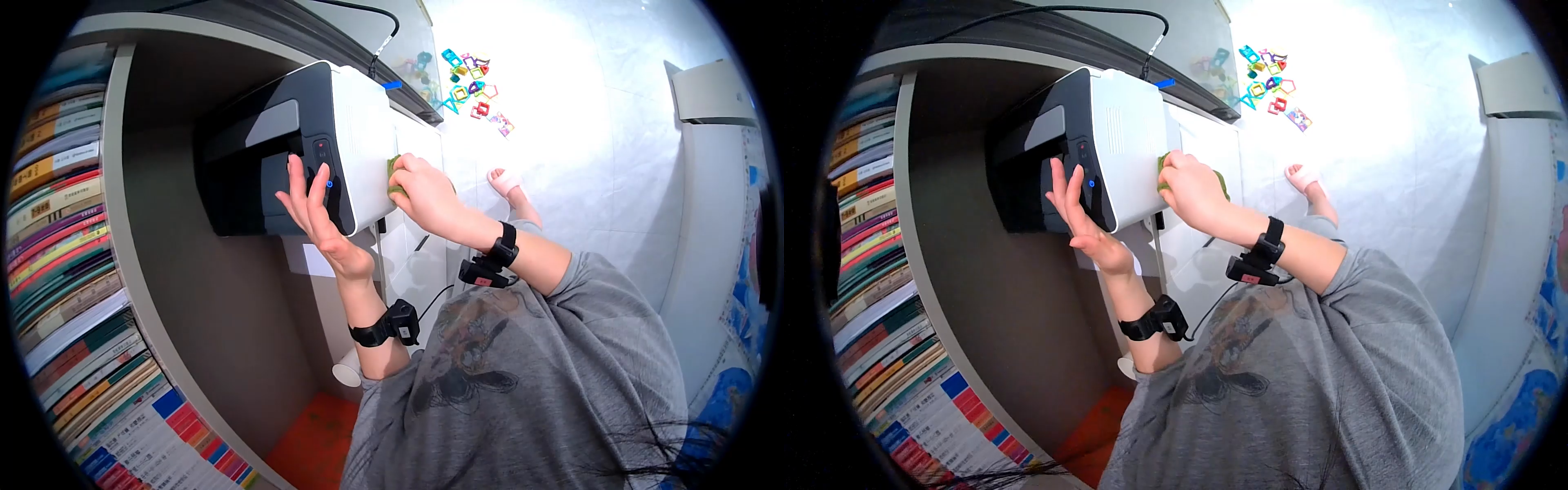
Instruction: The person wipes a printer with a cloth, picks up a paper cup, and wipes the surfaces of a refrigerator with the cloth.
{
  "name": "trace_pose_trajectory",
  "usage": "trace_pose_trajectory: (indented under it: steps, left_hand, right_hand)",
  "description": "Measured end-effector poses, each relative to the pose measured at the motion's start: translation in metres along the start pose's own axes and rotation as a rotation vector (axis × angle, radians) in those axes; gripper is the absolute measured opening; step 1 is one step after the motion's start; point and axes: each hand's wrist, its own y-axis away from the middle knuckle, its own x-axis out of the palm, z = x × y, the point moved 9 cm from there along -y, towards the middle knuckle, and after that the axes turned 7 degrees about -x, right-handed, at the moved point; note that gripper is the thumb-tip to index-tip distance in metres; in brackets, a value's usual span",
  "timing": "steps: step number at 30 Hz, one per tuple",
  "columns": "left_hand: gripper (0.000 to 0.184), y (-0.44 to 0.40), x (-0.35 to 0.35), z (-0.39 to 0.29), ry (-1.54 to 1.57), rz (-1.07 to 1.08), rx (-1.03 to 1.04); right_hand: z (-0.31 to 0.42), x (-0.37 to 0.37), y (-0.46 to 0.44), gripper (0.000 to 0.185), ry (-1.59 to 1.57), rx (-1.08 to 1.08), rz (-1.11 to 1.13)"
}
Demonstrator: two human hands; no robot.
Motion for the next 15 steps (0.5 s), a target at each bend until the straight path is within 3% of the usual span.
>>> trace_pose_trajectory:
  steps: [15]
  left_hand:
    - [0.093,-0.001,0.0,-0.001,-0.001,-0.013,0.005]
  right_hand:
    - [0.017,-0.003,-0.002,0.007,0.148,-0.128,-0.066]
